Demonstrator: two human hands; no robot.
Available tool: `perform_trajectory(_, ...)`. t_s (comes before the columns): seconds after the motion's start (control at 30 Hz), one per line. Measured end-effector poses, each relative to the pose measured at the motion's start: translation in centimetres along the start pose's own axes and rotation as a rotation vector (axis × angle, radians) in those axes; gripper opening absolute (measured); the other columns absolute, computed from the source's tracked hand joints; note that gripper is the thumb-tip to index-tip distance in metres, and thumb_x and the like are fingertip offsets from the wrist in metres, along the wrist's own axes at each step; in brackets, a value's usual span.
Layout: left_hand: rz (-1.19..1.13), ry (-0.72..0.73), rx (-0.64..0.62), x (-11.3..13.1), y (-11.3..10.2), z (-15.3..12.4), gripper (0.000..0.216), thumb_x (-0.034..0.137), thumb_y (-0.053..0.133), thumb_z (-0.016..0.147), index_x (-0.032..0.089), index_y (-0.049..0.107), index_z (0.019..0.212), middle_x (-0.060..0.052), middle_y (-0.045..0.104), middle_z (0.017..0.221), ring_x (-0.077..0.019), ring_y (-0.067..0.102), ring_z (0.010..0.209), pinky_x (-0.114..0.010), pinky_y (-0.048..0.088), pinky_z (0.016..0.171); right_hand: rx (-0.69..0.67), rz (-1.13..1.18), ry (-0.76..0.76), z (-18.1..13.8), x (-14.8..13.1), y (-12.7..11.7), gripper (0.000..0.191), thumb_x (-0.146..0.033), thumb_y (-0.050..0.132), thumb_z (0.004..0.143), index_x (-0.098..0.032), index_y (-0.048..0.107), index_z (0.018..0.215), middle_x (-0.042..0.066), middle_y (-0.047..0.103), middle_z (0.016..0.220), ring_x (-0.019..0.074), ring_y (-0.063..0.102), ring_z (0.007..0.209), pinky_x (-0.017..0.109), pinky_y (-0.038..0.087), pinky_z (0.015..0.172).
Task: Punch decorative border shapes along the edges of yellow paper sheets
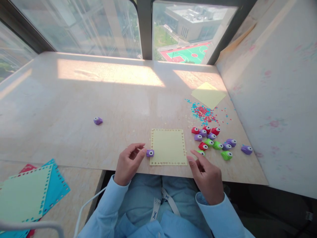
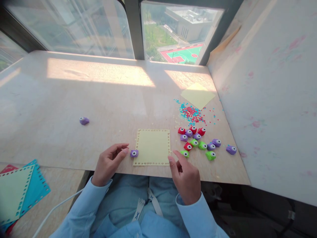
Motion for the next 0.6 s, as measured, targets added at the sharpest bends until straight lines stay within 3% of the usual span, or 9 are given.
perform_trajectory(0.1, -0.030, -0.139, -0.029, -0.4, -0.2, 0.3, 0.037, 0.050, 0.064, 0.077, 0.016, 0.069, 0.090, -0.004, 0.071, 0.081, -0.0179, 0.068, 0.066, -0.026, 0.052, 0.057, 0.038, -0.020, -0.152, -0.1, -1.1, -0.1, 0.025, -0.030, 0.058, 0.095, -0.012, 0.071, 0.105, 0.004, 0.068, 0.069, 0.0145, 0.061, 0.057, 0.027, 0.048, 0.058)
perform_trajectory(0.27, 0.024, -0.315, -0.191, -1.2, 1.2, 0.0, 0.039, 0.055, 0.061, 0.075, 0.018, 0.055, 0.062, 0.002, 0.054, 0.050, -0.0152, 0.058, 0.042, -0.020, 0.037, 0.033, -0.117, 0.065, -0.411, -0.5, -2.8, 2.5, 0.022, -0.016, 0.058, 0.092, -0.017, 0.068, 0.110, 0.012, 0.070, 0.106, 0.0244, 0.063, 0.101, 0.042, 0.051, 0.090)
perform_trajectory(0.4, 0.013, -0.348, -0.264, -1.5, 2.1, 0.0, 0.042, 0.058, 0.062, 0.073, 0.018, 0.056, 0.063, 0.001, 0.058, 0.052, -0.0149, 0.059, 0.042, -0.019, 0.036, 0.031, -0.191, 0.099, -0.449, -1.0, -2.8, 4.2, 0.023, -0.015, 0.057, 0.091, -0.019, 0.068, 0.111, 0.011, 0.070, 0.111, 0.0245, 0.062, 0.105, 0.043, 0.051, 0.091)
perform_trajectory(0.6, 0.012, -0.363, -0.300, -1.5, 2.4, 0.2, 0.042, 0.058, 0.065, 0.072, 0.017, 0.056, 0.066, 0.000, 0.059, 0.055, -0.0147, 0.060, 0.044, -0.018, 0.038, 0.031, -0.159, 0.133, -0.434, -1.1, -2.7, 4.3, 0.021, -0.013, 0.059, 0.090, -0.021, 0.071, 0.105, 0.009, 0.072, 0.108, 0.0240, 0.063, 0.103, 0.043, 0.052, 0.090)
Point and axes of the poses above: each hand's wrist, its own z-axis towards the middle knuckle, its own y-axis out of the palm, x = y × z, the point moved 8 cm from there along z, towards the middle knuckle
